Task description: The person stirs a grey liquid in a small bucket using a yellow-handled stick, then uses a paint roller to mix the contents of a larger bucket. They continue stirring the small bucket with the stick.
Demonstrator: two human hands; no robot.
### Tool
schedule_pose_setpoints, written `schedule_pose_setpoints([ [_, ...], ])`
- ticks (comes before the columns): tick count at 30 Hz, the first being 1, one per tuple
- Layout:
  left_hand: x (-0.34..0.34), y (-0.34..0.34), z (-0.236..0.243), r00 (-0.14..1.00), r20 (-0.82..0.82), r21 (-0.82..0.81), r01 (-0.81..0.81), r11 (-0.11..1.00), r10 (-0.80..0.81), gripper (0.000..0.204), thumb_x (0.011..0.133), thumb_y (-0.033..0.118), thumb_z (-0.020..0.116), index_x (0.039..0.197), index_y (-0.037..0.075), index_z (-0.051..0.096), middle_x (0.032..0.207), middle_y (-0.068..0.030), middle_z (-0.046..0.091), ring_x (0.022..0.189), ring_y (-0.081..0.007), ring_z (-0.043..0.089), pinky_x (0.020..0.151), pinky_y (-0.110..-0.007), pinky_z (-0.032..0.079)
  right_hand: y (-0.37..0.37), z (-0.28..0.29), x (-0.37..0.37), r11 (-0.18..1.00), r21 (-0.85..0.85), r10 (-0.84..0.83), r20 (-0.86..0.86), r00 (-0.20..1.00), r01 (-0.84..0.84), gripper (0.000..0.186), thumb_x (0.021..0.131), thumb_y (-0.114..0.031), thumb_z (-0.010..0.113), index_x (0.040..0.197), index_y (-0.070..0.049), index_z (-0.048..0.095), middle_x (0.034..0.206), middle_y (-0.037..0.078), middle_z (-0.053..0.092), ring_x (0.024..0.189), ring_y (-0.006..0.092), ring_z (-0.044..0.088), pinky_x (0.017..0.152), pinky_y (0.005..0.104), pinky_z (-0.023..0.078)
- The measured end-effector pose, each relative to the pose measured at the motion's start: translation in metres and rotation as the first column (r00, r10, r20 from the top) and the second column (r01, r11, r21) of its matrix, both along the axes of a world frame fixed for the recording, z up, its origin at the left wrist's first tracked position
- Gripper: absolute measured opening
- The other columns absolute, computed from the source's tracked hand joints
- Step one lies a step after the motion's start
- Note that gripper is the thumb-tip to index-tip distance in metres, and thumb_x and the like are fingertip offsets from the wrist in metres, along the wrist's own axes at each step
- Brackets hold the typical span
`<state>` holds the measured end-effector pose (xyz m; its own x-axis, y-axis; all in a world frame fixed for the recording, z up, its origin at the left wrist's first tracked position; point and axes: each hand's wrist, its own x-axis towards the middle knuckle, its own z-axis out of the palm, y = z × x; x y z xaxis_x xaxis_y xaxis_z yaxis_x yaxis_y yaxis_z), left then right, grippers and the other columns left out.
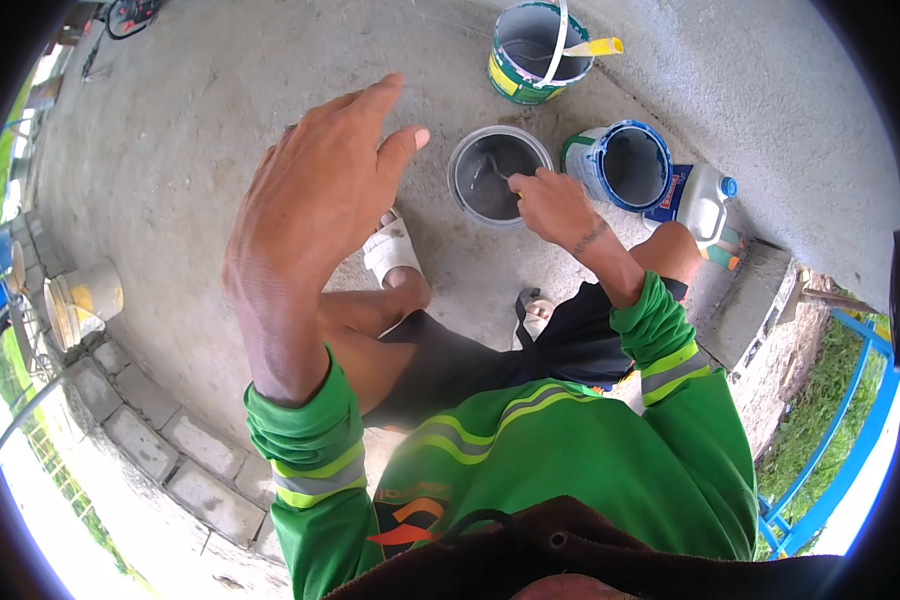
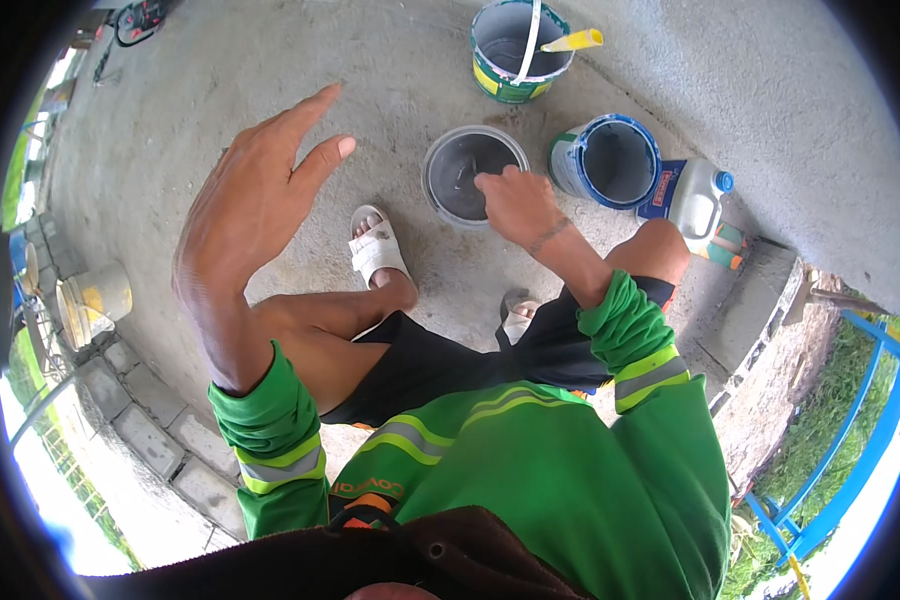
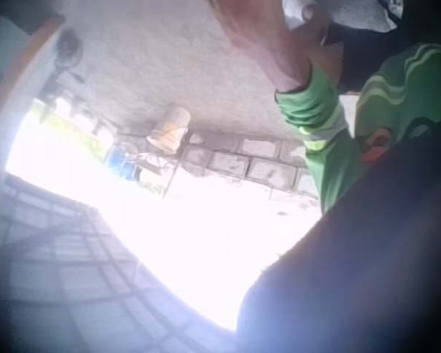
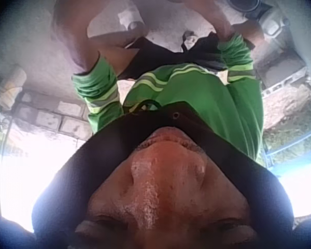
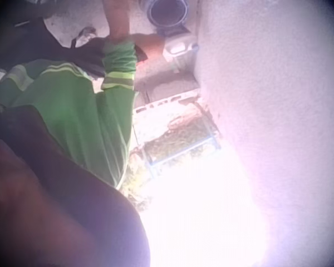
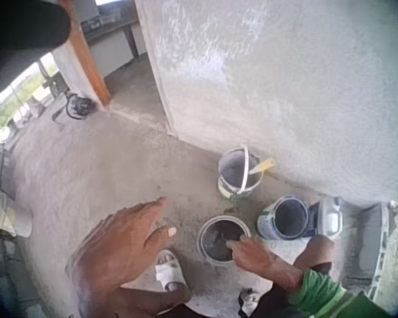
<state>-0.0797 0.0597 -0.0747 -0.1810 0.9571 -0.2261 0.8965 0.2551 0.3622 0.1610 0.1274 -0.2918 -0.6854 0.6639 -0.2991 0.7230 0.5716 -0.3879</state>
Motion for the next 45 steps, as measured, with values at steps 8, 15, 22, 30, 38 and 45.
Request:
schedule_pose_setpoints([
  [8,0.001,0.001,0.001,1.000,-0.015,-0.002,0.009,1.000,-0.009,0.047,0.103,0.029,0.057,0.140,0.000,0.057,0.134,-0.0200,0.065,0.123,-0.0409,0.061,0.103,-0.050,0.049,0.008,-0.011,0.015,0.964,0.266,-0.030,0.003,1.000,0.028,0.018,0.091,-0.011,0.058,0.107,-0.011,0.068,0.096,0.020,0.064,0.077,0.0396,0.070,0.069,0.0514,0.056],
  [15,0.000,0.000,-0.002,0.999,-0.023,0.005,0.027,1.000,-0.027,0.047,0.103,0.028,0.058,0.140,-0.001,0.057,0.134,-0.0207,0.065,0.122,-0.0416,0.061,0.103,-0.050,0.049,-0.017,-0.002,0.015,0.990,0.121,0.080,-0.048,0.996,-0.074,0.019,0.090,-0.010,0.061,0.108,-0.012,0.067,0.099,0.017,0.062,0.079,0.0389,0.071,0.069,0.0510,0.057],
  [22,-0.001,-0.001,-0.002,0.999,-0.019,0.028,0.040,0.999,-0.039,0.047,0.102,0.027,0.058,0.140,-0.001,0.057,0.132,-0.0217,0.065,0.121,-0.0422,0.062,0.102,-0.050,0.050,0.004,-0.011,0.013,0.967,0.254,0.013,-0.014,1.000,-0.009,0.018,0.090,-0.009,0.061,0.105,-0.013,0.069,0.101,0.016,0.061,0.080,0.0375,0.072,0.067,0.0493,0.057],
  [30,-0.003,-0.002,-0.005,0.999,-0.033,0.032,0.032,0.999,-0.031,0.047,0.102,0.028,0.058,0.140,0.000,0.057,0.132,-0.0210,0.065,0.120,-0.0420,0.062,0.101,-0.050,0.050,-0.002,-0.005,0.025,0.952,0.240,0.214,-0.076,0.974,-0.190,0.014,0.088,-0.010,0.062,0.100,-0.013,0.068,0.099,0.013,0.060,0.078,0.0323,0.071,0.064,0.0458,0.056],
  [38,0.000,0.002,0.003,0.999,-0.021,-0.020,0.032,0.999,-0.032,0.048,0.102,0.029,0.057,0.142,0.001,0.056,0.135,-0.0201,0.064,0.124,-0.0407,0.060,0.103,-0.049,0.049,-0.008,-0.012,0.009,0.941,0.294,0.205,-0.102,0.973,-0.167,0.016,0.086,-0.010,0.064,0.100,-0.013,0.070,0.098,0.012,0.061,0.077,0.0309,0.071,0.064,0.0444,0.056],
  [45,-0.008,0.001,-0.005,1.000,0.015,-0.018,0.000,1.000,0.000,0.056,0.102,0.042,0.059,0.147,0.008,0.055,0.138,-0.0233,0.062,0.128,-0.0409,0.059,0.106,-0.046,0.047,0.010,-0.010,0.027,0.954,0.271,0.139,-0.023,0.990,-0.128,0.019,0.089,-0.010,0.063,0.107,-0.014,0.069,0.099,0.012,0.058,0.074,0.0342,0.069,0.063,0.0479,0.054],
])
